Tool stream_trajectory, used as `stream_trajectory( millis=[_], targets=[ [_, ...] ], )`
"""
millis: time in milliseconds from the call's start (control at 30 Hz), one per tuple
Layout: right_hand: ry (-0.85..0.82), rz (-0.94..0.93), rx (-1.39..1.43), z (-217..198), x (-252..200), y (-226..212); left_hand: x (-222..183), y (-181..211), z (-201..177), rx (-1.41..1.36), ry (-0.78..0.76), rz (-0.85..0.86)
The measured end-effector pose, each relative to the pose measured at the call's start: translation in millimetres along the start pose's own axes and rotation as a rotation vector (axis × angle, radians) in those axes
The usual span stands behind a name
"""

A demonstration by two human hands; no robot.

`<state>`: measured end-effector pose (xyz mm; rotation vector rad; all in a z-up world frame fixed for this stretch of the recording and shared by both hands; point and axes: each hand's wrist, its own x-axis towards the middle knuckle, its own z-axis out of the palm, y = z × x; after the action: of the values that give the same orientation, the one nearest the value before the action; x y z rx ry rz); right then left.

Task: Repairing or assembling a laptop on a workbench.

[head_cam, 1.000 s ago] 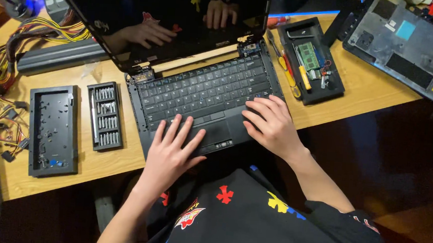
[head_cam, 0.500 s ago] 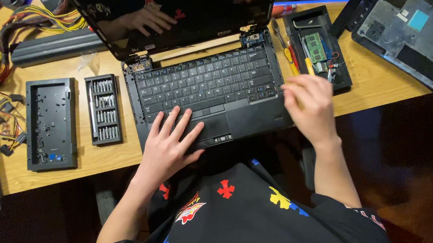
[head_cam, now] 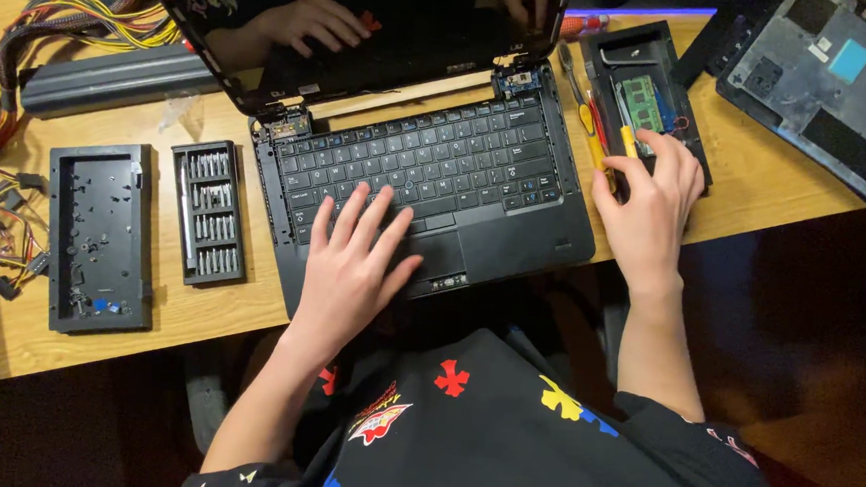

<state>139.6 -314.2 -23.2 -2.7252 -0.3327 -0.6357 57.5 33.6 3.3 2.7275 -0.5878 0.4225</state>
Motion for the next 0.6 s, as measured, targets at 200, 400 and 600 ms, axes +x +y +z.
stream_trajectory(
  millis=[200, 400, 600],
  targets=[
    [-0.01, 0.031, 0.071, -0.6, -1.8, 1.9, 4.4, -4.3, 2.9, -0.103, -0.035, -0.035],
    [-0.002, 0.051, 0.083, -2.6, -2.6, -0.6, 4.7, -4.4, 1.5, -0.112, -0.044, -0.042],
    [0.034, 0.07, 0.119, 2.1, 0.2, 17.9, 3.4, -4.3, 1.1, -0.129, -0.046, -0.045]
  ],
)
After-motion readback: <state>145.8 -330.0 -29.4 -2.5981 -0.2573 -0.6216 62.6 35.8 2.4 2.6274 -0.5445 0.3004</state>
